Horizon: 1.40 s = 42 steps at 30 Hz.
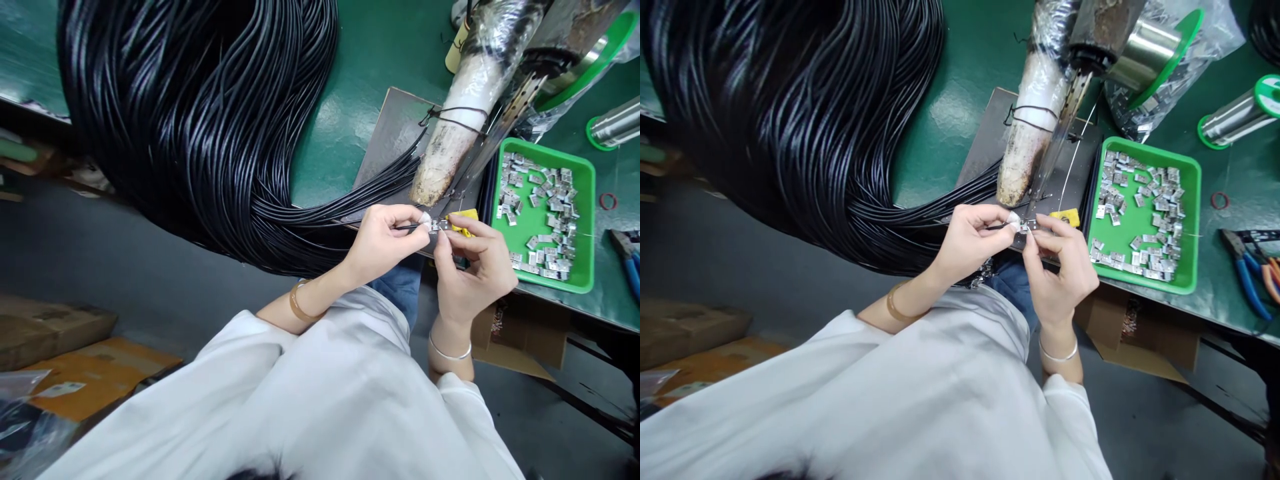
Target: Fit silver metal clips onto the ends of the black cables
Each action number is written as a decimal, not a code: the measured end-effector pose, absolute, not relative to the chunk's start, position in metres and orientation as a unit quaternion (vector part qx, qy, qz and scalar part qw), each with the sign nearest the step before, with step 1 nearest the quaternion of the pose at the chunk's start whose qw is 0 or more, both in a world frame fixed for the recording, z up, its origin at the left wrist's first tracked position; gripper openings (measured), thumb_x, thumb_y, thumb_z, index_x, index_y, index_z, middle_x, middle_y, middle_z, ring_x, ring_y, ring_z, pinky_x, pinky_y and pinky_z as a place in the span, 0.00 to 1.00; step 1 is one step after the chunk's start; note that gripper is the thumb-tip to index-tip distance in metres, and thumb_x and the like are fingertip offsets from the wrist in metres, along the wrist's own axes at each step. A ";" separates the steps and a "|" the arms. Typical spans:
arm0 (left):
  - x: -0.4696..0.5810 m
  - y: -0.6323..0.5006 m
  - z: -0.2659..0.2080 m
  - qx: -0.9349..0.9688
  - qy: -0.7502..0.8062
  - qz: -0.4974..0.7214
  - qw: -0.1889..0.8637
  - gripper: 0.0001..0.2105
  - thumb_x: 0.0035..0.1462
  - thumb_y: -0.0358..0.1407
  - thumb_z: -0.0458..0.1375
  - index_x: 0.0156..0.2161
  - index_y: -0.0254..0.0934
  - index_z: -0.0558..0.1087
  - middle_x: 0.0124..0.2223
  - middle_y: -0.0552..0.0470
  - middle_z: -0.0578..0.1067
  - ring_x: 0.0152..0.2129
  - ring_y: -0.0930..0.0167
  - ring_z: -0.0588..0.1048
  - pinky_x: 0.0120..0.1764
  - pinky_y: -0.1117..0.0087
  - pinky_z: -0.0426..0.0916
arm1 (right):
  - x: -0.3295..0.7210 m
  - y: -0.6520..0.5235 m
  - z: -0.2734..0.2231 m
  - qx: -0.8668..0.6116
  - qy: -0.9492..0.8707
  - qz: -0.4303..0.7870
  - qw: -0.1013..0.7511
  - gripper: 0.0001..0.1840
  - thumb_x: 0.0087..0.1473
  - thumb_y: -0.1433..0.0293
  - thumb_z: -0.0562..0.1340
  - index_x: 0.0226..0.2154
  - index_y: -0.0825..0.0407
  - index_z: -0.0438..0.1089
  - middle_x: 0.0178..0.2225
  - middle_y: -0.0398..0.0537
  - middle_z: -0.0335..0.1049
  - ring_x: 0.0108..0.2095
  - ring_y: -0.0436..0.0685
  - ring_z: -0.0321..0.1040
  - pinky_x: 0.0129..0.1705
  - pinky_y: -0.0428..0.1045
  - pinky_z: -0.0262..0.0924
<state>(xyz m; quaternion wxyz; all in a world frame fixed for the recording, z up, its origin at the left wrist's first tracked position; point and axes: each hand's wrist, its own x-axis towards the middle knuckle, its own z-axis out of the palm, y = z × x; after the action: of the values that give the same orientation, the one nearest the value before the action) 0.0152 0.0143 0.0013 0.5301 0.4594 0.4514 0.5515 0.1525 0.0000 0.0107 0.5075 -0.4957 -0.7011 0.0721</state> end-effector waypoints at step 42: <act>0.016 0.012 0.010 0.497 0.447 0.552 0.498 0.06 0.54 0.32 0.59 0.29 0.31 0.73 0.22 0.59 0.59 0.19 0.83 0.53 0.20 0.80 0.49 | 0.159 0.001 0.012 -0.476 -0.753 -0.031 0.454 0.07 0.54 0.74 0.66 0.36 0.49 0.71 0.45 0.46 0.77 0.44 0.54 0.77 0.47 0.52 0.74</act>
<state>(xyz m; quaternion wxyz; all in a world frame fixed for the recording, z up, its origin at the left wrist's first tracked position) 0.0160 0.0124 0.0099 0.4976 0.4973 0.4474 0.5522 0.1587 0.0011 0.0123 0.4535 -0.4756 -0.7531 -0.0315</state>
